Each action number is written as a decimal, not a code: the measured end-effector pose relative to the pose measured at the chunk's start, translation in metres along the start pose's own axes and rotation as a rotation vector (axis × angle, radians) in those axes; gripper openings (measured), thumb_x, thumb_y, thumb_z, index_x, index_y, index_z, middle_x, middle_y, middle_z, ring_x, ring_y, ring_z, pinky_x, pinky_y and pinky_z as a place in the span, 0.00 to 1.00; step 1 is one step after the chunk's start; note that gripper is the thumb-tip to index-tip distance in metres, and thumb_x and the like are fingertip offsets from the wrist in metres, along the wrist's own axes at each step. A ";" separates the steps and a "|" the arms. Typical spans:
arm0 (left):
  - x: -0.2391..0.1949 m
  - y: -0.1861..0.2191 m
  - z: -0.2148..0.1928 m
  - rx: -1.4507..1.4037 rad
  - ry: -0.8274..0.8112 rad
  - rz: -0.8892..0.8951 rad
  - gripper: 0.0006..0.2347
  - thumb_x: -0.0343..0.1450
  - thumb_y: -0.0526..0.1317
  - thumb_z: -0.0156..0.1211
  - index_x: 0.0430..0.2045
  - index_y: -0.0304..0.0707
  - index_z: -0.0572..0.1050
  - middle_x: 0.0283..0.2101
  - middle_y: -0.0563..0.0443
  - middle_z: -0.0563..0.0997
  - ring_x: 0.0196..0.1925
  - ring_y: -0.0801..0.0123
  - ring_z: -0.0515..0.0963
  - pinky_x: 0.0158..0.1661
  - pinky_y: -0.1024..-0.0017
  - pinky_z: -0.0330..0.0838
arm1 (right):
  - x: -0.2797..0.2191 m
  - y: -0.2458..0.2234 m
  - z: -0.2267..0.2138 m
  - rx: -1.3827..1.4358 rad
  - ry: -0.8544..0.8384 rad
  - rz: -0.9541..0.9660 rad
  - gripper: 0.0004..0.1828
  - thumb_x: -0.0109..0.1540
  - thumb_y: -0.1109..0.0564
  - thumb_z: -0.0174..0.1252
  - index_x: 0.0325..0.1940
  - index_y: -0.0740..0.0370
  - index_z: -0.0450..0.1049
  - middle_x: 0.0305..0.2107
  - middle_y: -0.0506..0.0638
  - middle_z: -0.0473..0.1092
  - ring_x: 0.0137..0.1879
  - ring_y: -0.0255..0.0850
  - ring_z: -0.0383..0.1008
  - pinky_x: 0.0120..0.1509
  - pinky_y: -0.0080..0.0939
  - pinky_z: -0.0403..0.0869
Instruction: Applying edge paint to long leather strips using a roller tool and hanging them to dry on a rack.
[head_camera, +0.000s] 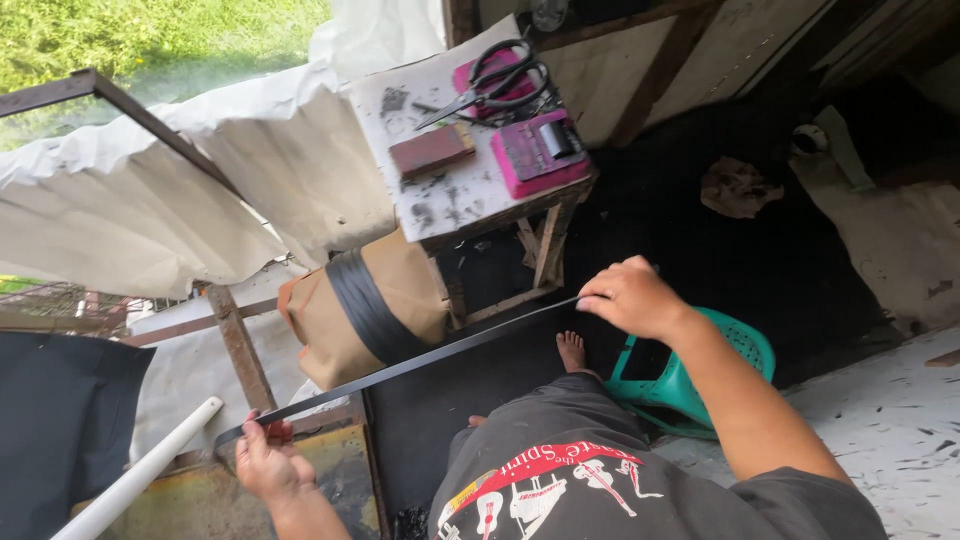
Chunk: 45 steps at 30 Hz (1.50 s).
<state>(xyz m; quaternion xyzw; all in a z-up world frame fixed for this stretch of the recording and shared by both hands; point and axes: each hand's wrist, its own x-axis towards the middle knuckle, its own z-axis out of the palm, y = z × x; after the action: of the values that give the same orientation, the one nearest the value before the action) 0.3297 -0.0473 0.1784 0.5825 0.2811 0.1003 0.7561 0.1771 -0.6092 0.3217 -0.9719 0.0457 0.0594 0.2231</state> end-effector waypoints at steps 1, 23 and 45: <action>-0.003 -0.001 0.002 -0.020 0.017 0.024 0.08 0.80 0.45 0.58 0.46 0.44 0.78 0.30 0.55 0.79 0.29 0.76 0.78 0.34 0.80 0.76 | -0.002 0.010 -0.017 -0.055 0.016 0.082 0.12 0.62 0.40 0.58 0.38 0.42 0.84 0.37 0.33 0.81 0.46 0.33 0.76 0.64 0.43 0.57; -0.147 -0.217 0.038 0.041 0.288 -0.419 0.08 0.79 0.50 0.61 0.34 0.52 0.74 0.30 0.61 0.77 0.35 0.73 0.82 0.41 0.66 0.77 | 0.062 0.106 -0.162 0.938 0.172 -0.372 0.05 0.60 0.60 0.67 0.38 0.64 0.81 0.28 0.46 0.76 0.27 0.25 0.63 0.32 0.24 0.61; -0.304 0.000 0.336 0.259 -1.255 0.311 0.11 0.76 0.41 0.54 0.47 0.33 0.75 0.46 0.41 0.79 0.49 0.57 0.76 0.52 0.58 0.69 | 0.083 0.045 -0.121 1.203 -0.113 -0.518 0.03 0.60 0.68 0.64 0.37 0.72 0.82 0.23 0.57 0.77 0.32 0.36 0.73 0.37 0.37 0.74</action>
<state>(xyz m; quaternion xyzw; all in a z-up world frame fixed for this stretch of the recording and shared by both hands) 0.2621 -0.4703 0.3266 0.6505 -0.2907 -0.1850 0.6768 0.2652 -0.7076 0.3993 -0.6525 -0.1762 0.0188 0.7367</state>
